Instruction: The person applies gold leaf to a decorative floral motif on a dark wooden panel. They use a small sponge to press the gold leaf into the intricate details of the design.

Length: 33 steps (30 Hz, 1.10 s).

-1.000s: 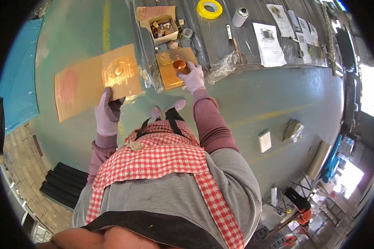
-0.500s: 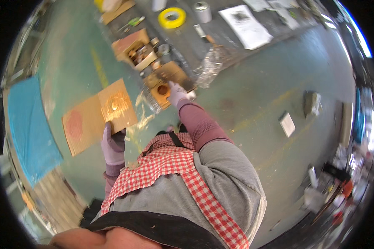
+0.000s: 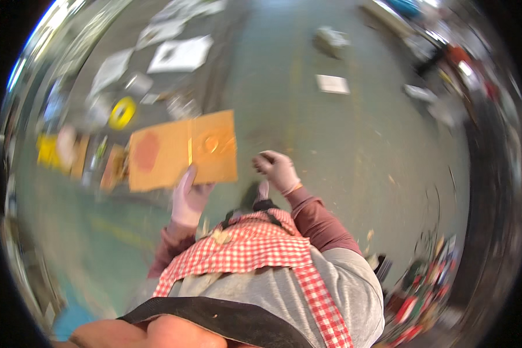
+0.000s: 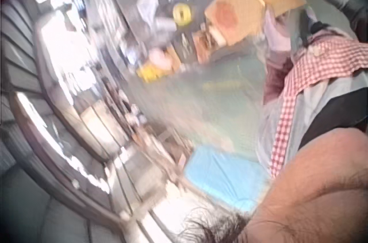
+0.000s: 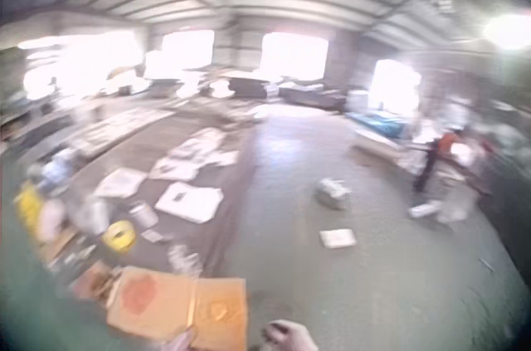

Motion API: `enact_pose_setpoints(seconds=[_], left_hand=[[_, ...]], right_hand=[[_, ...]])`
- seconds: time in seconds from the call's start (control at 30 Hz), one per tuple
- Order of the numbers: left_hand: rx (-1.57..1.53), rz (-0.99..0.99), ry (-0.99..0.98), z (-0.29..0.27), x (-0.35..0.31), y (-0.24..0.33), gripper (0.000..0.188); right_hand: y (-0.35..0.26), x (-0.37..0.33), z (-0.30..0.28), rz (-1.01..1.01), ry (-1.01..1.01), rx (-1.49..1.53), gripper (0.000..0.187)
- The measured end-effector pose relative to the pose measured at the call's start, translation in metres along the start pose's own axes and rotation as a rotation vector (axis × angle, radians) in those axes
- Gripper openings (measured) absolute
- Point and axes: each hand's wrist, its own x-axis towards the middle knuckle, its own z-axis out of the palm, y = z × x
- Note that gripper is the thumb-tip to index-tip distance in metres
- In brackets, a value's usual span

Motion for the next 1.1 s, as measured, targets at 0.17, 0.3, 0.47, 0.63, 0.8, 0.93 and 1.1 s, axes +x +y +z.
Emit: enact_pose_setpoints(seconds=[0.17, 0.3, 0.47, 0.63, 0.8, 0.93, 1.1], left_hand=[[0.053, -0.265, -0.057, 0.099, 0.011, -0.077, 0.037], [0.176, -0.406, -0.233, 0.164, 0.021, -0.142, 0.042], [0.551, -0.374, -0.642, 0.218, 0.058, -0.268, 0.042], [0.557, -0.516, -0.8, 0.32, 0.07, -0.392, 0.045], [0.365, -0.737, -0.748, 0.385, 0.086, -0.482, 0.045], [0.459, -0.737, -0.811, 0.432, 0.121, -0.538, 0.047], [0.418, -0.848, -0.858, 0.5, 0.193, -0.614, 0.051]], right_hand=[[-0.048, -0.07, -0.065, -0.537, 0.16, -0.177, 0.052], [-0.054, -0.13, -0.127, -0.705, 0.346, -0.086, 0.05], [0.026, -0.161, -0.241, -0.66, 0.644, -0.458, 0.044], [0.039, -0.232, -0.378, -0.483, 0.788, -0.431, 0.041], [0.067, -0.253, -0.475, -0.463, 0.912, -0.643, 0.039], [0.09, -0.239, -0.549, -0.396, 0.899, -0.65, 0.036], [0.095, -0.216, -0.662, -0.314, 1.055, -0.412, 0.035]])
